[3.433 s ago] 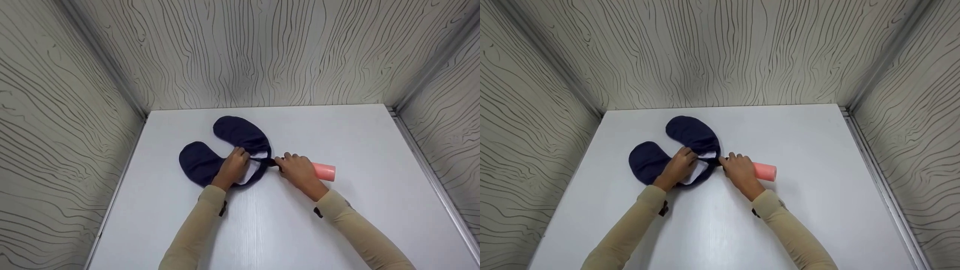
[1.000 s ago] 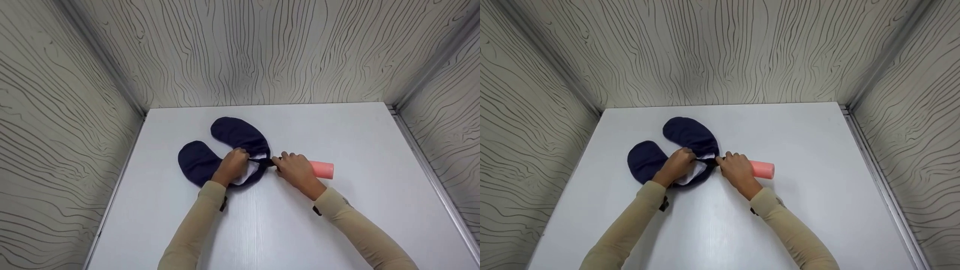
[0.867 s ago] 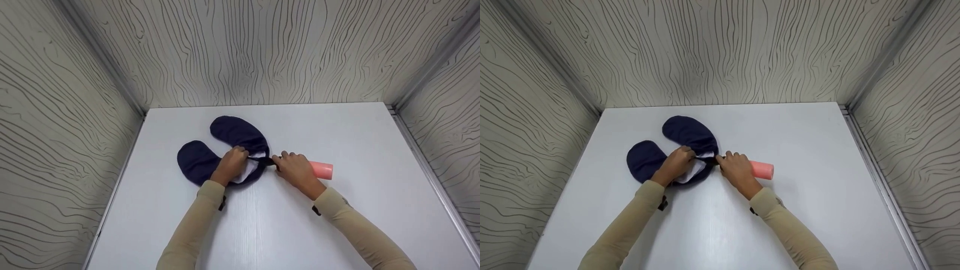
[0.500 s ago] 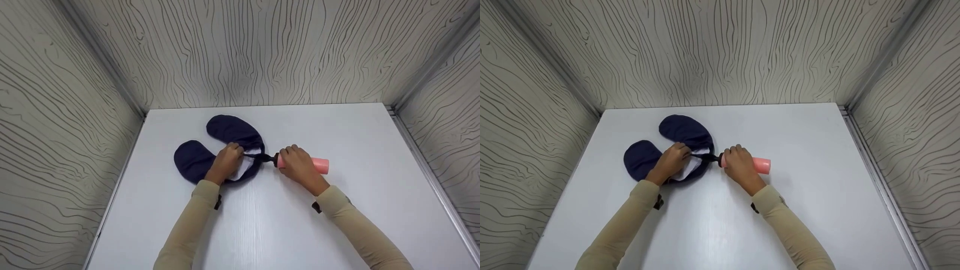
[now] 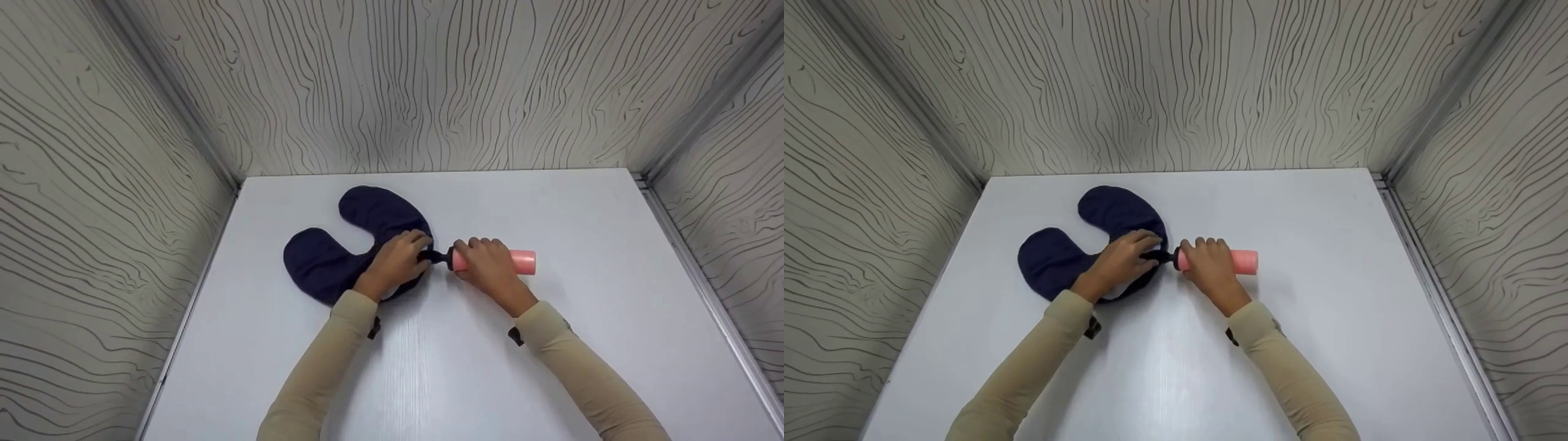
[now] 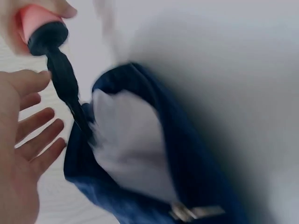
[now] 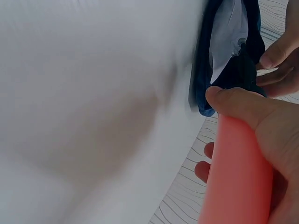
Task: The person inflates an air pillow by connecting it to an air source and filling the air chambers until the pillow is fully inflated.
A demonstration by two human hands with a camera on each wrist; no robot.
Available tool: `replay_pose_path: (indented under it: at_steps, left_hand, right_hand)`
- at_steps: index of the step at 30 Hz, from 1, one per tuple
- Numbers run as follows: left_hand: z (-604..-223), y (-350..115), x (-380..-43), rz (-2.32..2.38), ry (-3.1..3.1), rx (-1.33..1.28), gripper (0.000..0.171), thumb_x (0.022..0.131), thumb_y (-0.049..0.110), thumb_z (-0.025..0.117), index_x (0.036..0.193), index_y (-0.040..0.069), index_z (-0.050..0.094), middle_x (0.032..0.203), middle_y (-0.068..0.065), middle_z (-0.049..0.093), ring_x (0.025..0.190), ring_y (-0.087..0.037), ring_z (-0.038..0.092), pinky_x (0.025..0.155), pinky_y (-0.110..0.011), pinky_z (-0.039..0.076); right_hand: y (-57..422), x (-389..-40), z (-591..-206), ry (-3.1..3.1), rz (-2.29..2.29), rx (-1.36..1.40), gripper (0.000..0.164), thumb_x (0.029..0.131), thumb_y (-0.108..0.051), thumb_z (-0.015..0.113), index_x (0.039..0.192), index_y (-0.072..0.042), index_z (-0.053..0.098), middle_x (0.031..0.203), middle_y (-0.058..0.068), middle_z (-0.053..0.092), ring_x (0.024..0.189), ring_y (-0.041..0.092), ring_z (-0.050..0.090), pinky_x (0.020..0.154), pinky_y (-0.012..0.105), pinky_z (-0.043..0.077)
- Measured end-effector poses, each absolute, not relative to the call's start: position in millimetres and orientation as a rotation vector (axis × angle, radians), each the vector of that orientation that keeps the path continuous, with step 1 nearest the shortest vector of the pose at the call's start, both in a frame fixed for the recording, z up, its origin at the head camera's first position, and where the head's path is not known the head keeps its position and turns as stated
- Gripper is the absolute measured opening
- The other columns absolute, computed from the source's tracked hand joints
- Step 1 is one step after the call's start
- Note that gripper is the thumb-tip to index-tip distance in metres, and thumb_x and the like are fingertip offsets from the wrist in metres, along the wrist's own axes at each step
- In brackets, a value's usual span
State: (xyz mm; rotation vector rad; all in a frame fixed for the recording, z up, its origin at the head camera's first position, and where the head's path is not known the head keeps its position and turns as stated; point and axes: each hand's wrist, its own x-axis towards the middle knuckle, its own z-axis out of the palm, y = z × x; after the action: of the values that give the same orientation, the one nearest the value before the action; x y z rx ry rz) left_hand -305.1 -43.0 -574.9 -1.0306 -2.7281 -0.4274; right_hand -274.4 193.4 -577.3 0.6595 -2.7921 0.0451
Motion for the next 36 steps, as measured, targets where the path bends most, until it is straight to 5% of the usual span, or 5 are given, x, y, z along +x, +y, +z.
replay_pose_path:
  at_steps: [5, 15, 36]
  left_hand:
    - [-571, -25, -301, -0.322, -2.821, -1.047, 0.046, 0.097, 0.023, 0.078, 0.139, 0.007, 0.067, 0.132, -0.008, 0.072, 0.12, -0.025, 0.07, 0.103, -0.036, 0.057]
    - [-580, -12, -294, -0.183, -2.732, -0.94, 0.021, 0.093, 0.017, 0.082, 0.11, 0.007, 0.076, 0.104, -0.006, 0.075, 0.096, -0.023, 0.074, 0.083, -0.035, 0.062]
    - [-580, -31, -298, -0.339, -2.832, -0.903, 0.022, 0.098, 0.013, 0.077, 0.119, 0.007, 0.075, 0.114, -0.007, 0.073, 0.103, -0.025, 0.071, 0.09, -0.035, 0.061]
  right_hand:
    - [190, -276, -577, -2.771, 0.016, 0.659, 0.056, 0.081, -0.035, 0.093, 0.119, -0.003, 0.07, 0.101, 0.017, 0.075, 0.088, 0.036, 0.072, 0.079, 0.049, 0.059]
    - [189, -276, -582, -2.675, 0.013, 0.646, 0.056, 0.076, -0.04, 0.096, 0.115, -0.008, 0.072, 0.097, 0.015, 0.074, 0.087, 0.036, 0.071, 0.076, 0.05, 0.057]
    - [208, -275, -588, -2.691, 0.133, 0.618, 0.059, 0.076, -0.037, 0.097, 0.123, -0.011, 0.071, 0.105, 0.014, 0.078, 0.095, 0.035, 0.073, 0.083, 0.05, 0.059]
